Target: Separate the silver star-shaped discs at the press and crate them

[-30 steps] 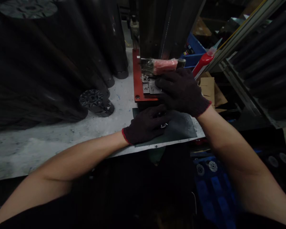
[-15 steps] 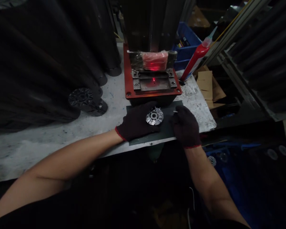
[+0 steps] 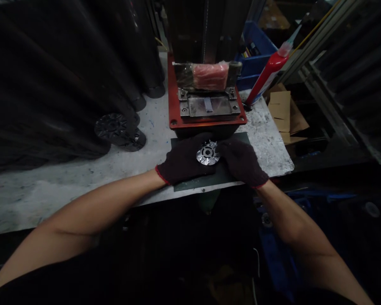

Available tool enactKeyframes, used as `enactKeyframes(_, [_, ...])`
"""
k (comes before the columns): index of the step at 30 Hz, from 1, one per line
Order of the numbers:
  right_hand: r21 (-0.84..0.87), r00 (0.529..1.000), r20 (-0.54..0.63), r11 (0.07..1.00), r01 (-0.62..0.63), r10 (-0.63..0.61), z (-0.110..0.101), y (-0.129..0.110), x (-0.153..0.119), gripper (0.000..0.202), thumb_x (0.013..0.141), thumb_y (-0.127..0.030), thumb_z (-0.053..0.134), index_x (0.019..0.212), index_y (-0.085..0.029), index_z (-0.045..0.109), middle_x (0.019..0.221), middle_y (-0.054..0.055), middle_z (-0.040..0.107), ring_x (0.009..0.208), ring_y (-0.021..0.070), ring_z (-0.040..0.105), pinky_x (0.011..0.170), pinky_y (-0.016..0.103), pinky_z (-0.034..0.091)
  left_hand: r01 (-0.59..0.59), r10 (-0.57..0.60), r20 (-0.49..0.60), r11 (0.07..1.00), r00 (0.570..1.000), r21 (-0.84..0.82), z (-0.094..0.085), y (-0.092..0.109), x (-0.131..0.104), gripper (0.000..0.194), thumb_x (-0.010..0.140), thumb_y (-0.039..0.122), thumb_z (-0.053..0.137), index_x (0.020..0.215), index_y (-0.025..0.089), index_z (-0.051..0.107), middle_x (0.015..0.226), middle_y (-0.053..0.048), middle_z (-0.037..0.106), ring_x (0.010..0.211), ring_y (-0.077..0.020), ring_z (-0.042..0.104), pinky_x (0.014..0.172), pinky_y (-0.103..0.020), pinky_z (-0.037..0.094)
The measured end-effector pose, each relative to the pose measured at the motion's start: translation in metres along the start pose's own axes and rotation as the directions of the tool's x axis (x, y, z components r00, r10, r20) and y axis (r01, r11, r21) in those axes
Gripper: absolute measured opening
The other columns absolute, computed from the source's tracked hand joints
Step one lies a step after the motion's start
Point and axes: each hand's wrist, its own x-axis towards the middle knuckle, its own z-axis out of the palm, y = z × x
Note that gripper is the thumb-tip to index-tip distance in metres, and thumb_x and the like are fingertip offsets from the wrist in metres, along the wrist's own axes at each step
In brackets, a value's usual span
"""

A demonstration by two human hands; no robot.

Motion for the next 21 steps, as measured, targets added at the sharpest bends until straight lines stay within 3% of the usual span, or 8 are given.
enactKeyframes(2, [-0.134,0.986,0.141,0.986,0.103,-0.084,-0.011,-0.01,0.007,0.028,0.107,-0.024,0.057,0.106,-0.019,0.084,0.11,0.01,0.082,0.104,0.0271,0.075,0.095,0.037,0.056,-0.007,0.007,0.01,1.0,1.0,-0.003,-0.003,0.002,0.0,0.096,0.083,0.053,0.094,0.164,0.024,0.052,0.158,-0.008,0.067,0.137,-0.0371,0.068,0.117,-0.053,0.056])
enactKeyframes(6, [-0.238,0.871,0.449,0.912,0.335,-0.202,-0.034,-0.037,0.021,0.027,0.102,-0.015,0.06,0.118,-0.016,0.081,0.117,0.014,0.078,0.112,0.0292,0.071,0.1,0.039,0.053,-0.025,0.025,0.013,0.999,1.0,-0.023,-0.003,0.004,0.002,0.096,0.083,0.049,0.095,0.164,0.022,0.052,0.158,-0.009,0.066,0.139,-0.036,0.068,0.12,-0.052,0.055])
enactKeyframes(10, [-0.219,0.841,0.503,0.911,0.348,-0.201,-0.04,-0.042,0.013,0.04,0.104,-0.015,0.055,0.141,-0.014,0.072,0.127,0.018,0.073,0.114,0.0309,0.07,0.1,0.044,0.056,-0.072,0.071,-0.033,0.996,0.997,-0.051,0.002,0.0,0.003,0.106,0.075,0.049,0.099,0.166,0.023,0.052,0.159,-0.01,0.066,0.143,-0.0363,0.066,0.121,-0.047,0.055])
enactKeyframes(12, [-0.155,0.908,0.381,0.957,0.246,-0.172,-0.035,-0.032,-0.002,0.048,0.103,-0.022,0.059,0.151,-0.019,0.066,0.134,0.017,0.072,0.119,0.0316,0.07,0.103,0.048,0.058,-0.079,0.074,-0.066,0.995,0.995,-0.067,0.005,-0.003,0.003,0.1,0.078,0.051,0.096,0.165,0.024,0.053,0.156,-0.01,0.068,0.14,-0.0355,0.068,0.119,-0.047,0.057])
enactKeyframes(14, [-0.016,0.995,0.095,1.0,0.014,-0.012,-0.026,-0.019,-0.019,0.049,0.107,-0.035,0.056,0.154,-0.022,0.063,0.134,0.014,0.074,0.115,0.0293,0.073,0.101,0.048,0.061,-0.098,0.09,-0.09,0.991,0.992,-0.09,0.005,-0.006,0.003,0.095,0.08,0.048,0.095,0.163,0.024,0.055,0.154,-0.01,0.069,0.136,-0.035,0.071,0.116,-0.049,0.058])
enactKeyframes(16, [0.152,0.965,-0.159,0.971,-0.187,0.211,-0.012,-0.009,-0.032,0.049,0.112,-0.045,0.045,0.149,-0.02,0.065,0.123,0.013,0.079,0.102,0.026,0.076,0.094,0.046,0.064,-0.17,0.154,-0.12,0.977,0.981,-0.131,0.005,-0.009,0.001,0.096,0.076,0.045,0.098,0.159,0.023,0.056,0.153,-0.011,0.069,0.135,-0.0356,0.071,0.116,-0.052,0.059])
enactKeyframes(18, [0.218,0.929,-0.234,0.946,-0.238,0.288,0.009,-0.007,-0.039,0.051,0.11,-0.051,0.045,0.14,-0.018,0.07,0.118,0.014,0.08,0.1,0.0263,0.077,0.097,0.046,0.064,-0.266,0.23,-0.192,0.946,0.954,-0.187,0.006,-0.009,-0.001,0.097,0.073,0.047,0.102,0.155,0.022,0.057,0.153,-0.012,0.068,0.137,-0.0365,0.069,0.118,-0.055,0.058])
enactKeyframes(21, [0.214,0.96,-0.201,0.965,-0.15,0.194,0.041,-0.018,-0.034,0.05,0.102,-0.057,0.059,0.135,-0.022,0.073,0.124,0.012,0.08,0.125,0.0309,0.072,0.111,0.051,0.059,-0.371,0.269,-0.347,0.887,0.899,-0.274,0.007,-0.005,-0.005,0.103,0.072,0.059,0.102,0.153,0.018,0.054,0.15,-0.017,0.068,0.135,-0.0373,0.069,0.119,-0.057,0.057])
